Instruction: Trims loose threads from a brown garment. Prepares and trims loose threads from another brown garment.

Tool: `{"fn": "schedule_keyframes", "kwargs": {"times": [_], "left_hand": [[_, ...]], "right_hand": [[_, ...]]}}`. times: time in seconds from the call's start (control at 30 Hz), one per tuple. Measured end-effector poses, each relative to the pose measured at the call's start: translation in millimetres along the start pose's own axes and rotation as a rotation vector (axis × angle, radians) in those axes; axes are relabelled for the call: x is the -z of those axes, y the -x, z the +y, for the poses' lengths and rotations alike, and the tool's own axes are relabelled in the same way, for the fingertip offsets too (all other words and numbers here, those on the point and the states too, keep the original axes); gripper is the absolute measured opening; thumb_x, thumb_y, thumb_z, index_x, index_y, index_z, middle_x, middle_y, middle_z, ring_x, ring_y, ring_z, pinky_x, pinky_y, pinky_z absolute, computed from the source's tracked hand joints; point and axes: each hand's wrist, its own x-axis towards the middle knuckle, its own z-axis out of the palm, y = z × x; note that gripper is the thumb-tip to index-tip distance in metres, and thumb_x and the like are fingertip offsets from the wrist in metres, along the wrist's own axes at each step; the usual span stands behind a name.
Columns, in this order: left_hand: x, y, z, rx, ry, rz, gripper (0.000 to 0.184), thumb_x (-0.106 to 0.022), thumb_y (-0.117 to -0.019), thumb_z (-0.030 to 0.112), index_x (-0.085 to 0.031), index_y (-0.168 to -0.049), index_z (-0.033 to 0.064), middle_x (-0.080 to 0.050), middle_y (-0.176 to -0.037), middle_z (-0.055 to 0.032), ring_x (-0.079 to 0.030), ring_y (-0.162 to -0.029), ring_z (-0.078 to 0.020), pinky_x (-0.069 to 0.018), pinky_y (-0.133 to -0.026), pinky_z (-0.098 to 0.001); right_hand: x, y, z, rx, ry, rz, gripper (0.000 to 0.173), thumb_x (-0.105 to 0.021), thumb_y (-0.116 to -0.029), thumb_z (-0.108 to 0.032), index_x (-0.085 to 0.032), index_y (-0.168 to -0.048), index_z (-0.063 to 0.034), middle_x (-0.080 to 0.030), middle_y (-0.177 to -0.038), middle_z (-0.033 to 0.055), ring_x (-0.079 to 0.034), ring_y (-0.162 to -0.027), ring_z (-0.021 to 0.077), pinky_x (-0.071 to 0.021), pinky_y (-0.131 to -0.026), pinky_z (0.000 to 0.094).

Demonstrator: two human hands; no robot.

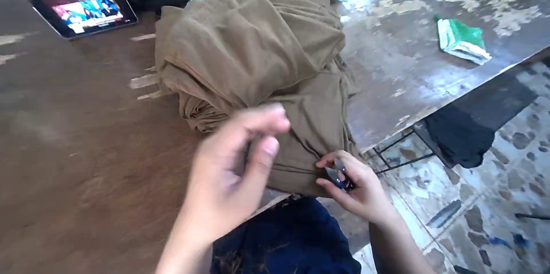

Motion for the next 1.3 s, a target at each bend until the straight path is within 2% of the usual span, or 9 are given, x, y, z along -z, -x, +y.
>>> {"fn": "schedule_keyframes", "kwargs": {"times": [0.13, 0.23, 0.33, 0.5, 0.67, 0.83, 0.93, 1.03, 1.3], "left_hand": [[-44.1, 29.3, -32.8, 0.177, -0.489, -0.401, 0.029, -0.054, -0.1041, 0.027, -0.074, -0.122, 0.0169, -0.073, -0.123, -0.001, -0.065, -0.122, -0.0212, -0.0506, -0.1, -0.0508], [-62.2, 34.7, -44.4, 0.232, -0.656, -0.317, 0.026, -0.063, -0.0991, 0.036, -0.077, -0.115, 0.0211, -0.074, -0.12, 0.0015, -0.064, -0.121, -0.0255, -0.0481, -0.096, -0.0552], [-59.1, 37.3, -51.4, 0.308, -0.675, -0.1, 0.02, -0.066, -0.0914, 0.008, -0.079, -0.106, 0.0133, -0.073, -0.114, -0.0087, -0.065, -0.115, -0.0337, -0.0517, -0.092, -0.0569], [-52.6, 53.6, -49.4, 0.107, -0.487, 0.158, 0.024, -0.061, -0.0873, 0.0, -0.08, -0.1, 0.006, -0.075, -0.103, -0.0112, -0.072, -0.096, -0.0156, -0.0571, -0.087, -0.0235], [-53.1, 54.6, -53.6, 0.179, -0.184, 0.21, 0.024, -0.06, -0.0998, 0.012, -0.075, -0.114, 0.0006, -0.075, -0.097, -0.0027, -0.067, -0.091, -0.0008, -0.0534, -0.087, -0.0158], [-50.5, 51.0, -43.8, 0.399, 0.27, 0.295, 0.038, -0.052, -0.103, 0.005, -0.048, -0.14, 0.0, -0.073, -0.096, 0.005, -0.067, -0.084, 0.0019, -0.0558, -0.08, -0.0174], [-53.9, 54.3, -45.7, 0.34, 0.478, 0.331, 0.039, -0.063, -0.0999, 0.01, -0.05, -0.137, 0.0039, -0.074, -0.104, 0.0043, -0.07, -0.093, -0.0041, -0.0584, -0.087, -0.024], [-59.9, 52.8, -48.4, 0.312, 0.496, 0.413, 0.046, -0.075, -0.0879, 0.0, -0.056, -0.129, 0.0035, -0.074, -0.105, -0.0006, -0.072, -0.093, -0.0105, -0.0609, -0.086, -0.0277], [-60.7, 55.1, -54.0, 0.315, 0.421, 0.33, 0.032, -0.057, -0.0968, -0.006, -0.064, -0.128, -0.0009, -0.073, -0.112, 0.0015, -0.068, -0.1, -0.0041, -0.0567, -0.091, -0.0232]], "right_hand": [[-12.1, -10.0, 3.0, 0.008, 0.175, 0.051, 0.013, -0.066, -0.0921, -0.016, -0.068, -0.09, -0.0037, -0.073, -0.097, 0.01, -0.065, -0.091, 0.0171, -0.0516, -0.084, 0.0306], [-11.1, -19.3, -0.3, 0.005, 0.025, 0.045, 0.011, -0.062, -0.0906, -0.011, -0.062, -0.083, -0.0025, -0.065, -0.082, 0.0085, -0.059, -0.079, 0.0127, -0.0478, -0.074, 0.0263], [12.0, -23.1, -16.8, 0.039, -0.369, 0.051, 0.01, -0.063, -0.0883, -0.005, -0.055, -0.085, -0.0106, -0.057, -0.083, -0.0027, -0.055, -0.078, -0.0007, -0.0466, -0.071, 0.015], [59.5, -28.1, -35.6, 0.145, -0.431, 0.279, 0.02, -0.071, -0.0891, -0.011, -0.061, -0.093, -0.027, -0.064, -0.092, -0.0143, -0.063, -0.087, -0.0008, -0.0527, -0.079, 0.0182], [34.1, -67.2, -24.1, 0.147, 0.064, 0.557, 0.016, -0.065, -0.0936, -0.011, -0.052, -0.086, -0.0184, -0.055, -0.086, -0.0091, -0.054, -0.074, -0.0036, -0.0473, -0.066, 0.0132], [-37.6, -72.5, -0.3, -0.032, 0.31, 0.261, 0.01, -0.068, -0.0845, -0.008, -0.063, -0.082, 0.0012, -0.063, -0.097, 0.0176, -0.063, -0.078, 0.024, -0.0548, -0.063, 0.0384], [-47.3, -60.4, -5.1, 0.052, 0.154, 0.288, 0.017, -0.067, -0.0889, -0.013, -0.062, -0.08, -0.0002, -0.062, -0.088, 0.0115, -0.056, -0.075, 0.0109, -0.048, -0.067, 0.0215], [-41.6, -54.9, -25.7, 0.1, -0.07, 0.227, 0.014, -0.063, -0.0941, -0.012, -0.061, -0.093, 0.0018, -0.066, -0.087, 0.0094, -0.061, -0.076, 0.0036, -0.0512, -0.068, 0.0145], [-47.7, -84.7, -28.2, 0.178, -0.19, 0.131, 0.044, -0.06, -0.0882, -0.007, -0.053, -0.129, 0.0088, -0.065, -0.128, 0.0191, -0.063, -0.103, 0.008, -0.0502, -0.088, 0.0189]]}}
